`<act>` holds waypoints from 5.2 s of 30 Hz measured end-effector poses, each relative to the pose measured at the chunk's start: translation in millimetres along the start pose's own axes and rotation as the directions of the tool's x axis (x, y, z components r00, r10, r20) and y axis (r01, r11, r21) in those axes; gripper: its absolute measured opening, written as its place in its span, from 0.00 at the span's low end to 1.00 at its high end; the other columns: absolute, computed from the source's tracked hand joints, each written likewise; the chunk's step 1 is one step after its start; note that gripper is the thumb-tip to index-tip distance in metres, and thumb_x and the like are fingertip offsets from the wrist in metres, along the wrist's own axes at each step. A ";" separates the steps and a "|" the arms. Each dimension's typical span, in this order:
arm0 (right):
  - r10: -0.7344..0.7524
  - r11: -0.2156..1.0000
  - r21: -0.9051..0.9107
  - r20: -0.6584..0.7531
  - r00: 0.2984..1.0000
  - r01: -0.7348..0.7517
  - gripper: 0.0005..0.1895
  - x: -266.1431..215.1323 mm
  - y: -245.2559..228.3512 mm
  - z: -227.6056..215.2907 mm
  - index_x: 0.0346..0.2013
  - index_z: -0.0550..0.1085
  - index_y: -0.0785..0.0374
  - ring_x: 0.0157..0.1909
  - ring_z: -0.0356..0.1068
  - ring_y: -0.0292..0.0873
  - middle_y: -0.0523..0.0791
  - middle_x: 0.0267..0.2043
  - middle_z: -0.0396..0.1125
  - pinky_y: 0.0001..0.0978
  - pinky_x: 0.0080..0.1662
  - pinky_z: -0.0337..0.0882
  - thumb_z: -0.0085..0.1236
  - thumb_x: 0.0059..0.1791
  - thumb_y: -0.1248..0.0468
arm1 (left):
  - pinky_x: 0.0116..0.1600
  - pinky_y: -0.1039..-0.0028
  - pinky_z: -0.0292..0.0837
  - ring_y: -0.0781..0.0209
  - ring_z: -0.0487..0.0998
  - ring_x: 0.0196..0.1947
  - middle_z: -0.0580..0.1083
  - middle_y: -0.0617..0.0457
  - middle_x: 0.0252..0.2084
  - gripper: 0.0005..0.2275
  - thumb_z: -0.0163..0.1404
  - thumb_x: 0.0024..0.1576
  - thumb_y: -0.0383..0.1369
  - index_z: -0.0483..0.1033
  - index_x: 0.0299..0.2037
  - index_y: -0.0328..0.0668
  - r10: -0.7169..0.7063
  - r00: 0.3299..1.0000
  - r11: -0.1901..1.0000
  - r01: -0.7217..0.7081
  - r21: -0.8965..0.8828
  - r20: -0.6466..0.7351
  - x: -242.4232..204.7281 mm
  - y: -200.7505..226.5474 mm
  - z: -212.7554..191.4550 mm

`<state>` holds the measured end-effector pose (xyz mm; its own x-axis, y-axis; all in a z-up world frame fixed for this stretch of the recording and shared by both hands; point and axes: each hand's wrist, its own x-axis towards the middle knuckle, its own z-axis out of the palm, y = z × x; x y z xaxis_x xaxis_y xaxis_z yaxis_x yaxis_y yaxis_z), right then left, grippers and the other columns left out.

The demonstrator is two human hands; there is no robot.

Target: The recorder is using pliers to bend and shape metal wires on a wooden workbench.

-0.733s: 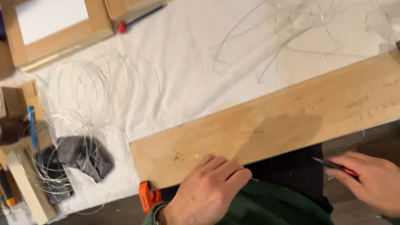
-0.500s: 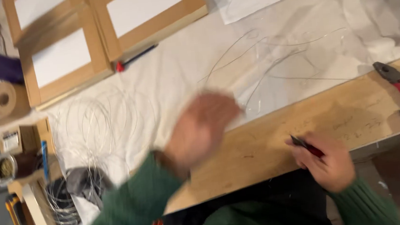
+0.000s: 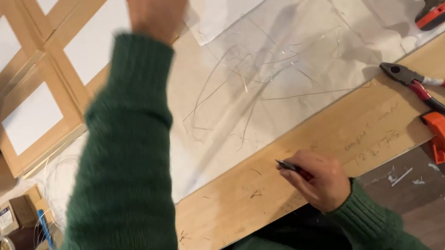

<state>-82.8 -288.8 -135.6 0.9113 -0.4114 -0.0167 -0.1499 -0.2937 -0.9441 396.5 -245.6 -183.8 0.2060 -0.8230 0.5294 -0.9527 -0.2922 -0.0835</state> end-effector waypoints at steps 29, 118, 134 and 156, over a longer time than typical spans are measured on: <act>-0.124 0.988 -0.100 -0.043 0.991 0.119 0.07 -5.6 3.4 5.3 0.35 0.77 0.67 0.27 0.69 0.46 0.49 0.28 0.69 0.35 0.31 0.68 0.62 0.50 0.65 | 0.26 0.75 0.51 0.68 0.55 0.17 0.63 0.58 0.20 0.02 0.51 0.62 0.24 0.77 0.39 0.38 -0.553 0.764 0.575 0.060 -0.816 -0.333 42.2 175.4 -197.0; -0.474 0.853 0.045 0.479 0.739 0.519 0.07 -95.6 -134.0 24.2 0.38 0.74 0.64 0.27 0.73 0.43 0.44 0.28 0.71 0.31 0.31 0.71 0.62 0.48 0.65 | 0.50 0.62 0.72 0.53 0.75 0.43 0.77 0.47 0.46 0.05 0.55 0.66 0.26 0.81 0.49 0.34 -0.202 0.979 0.965 0.197 -0.173 -0.008 -220.1 145.5 -403.2; -0.315 0.882 -0.213 0.397 0.862 0.420 0.07 -91.2 -141.5 32.8 0.39 0.74 0.63 0.27 0.70 0.49 0.46 0.27 0.68 0.35 0.31 0.69 0.61 0.48 0.66 | 0.46 0.66 0.61 0.57 0.72 0.53 0.71 0.55 0.50 0.10 0.57 0.51 0.28 0.78 0.42 0.37 -0.017 0.999 0.891 0.036 -0.452 0.047 -175.8 274.6 -433.7; -0.341 0.909 -0.164 0.237 0.909 0.384 0.05 -92.4 -115.9 53.5 0.39 0.74 0.66 0.26 0.70 0.43 0.48 0.30 0.71 0.31 0.32 0.69 0.62 0.50 0.69 | 0.45 0.72 0.71 0.55 0.75 0.40 0.77 0.55 0.38 0.10 0.63 0.55 0.25 0.78 0.44 0.40 -0.563 0.818 0.649 0.526 -0.550 0.118 -204.1 323.5 -405.1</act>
<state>-129.1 -170.6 -42.3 0.9710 -0.0690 0.2290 0.1507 -0.5667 -0.8100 -44.2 25.2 23.2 0.7312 -0.5661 0.3806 -0.6329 -0.3547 0.6883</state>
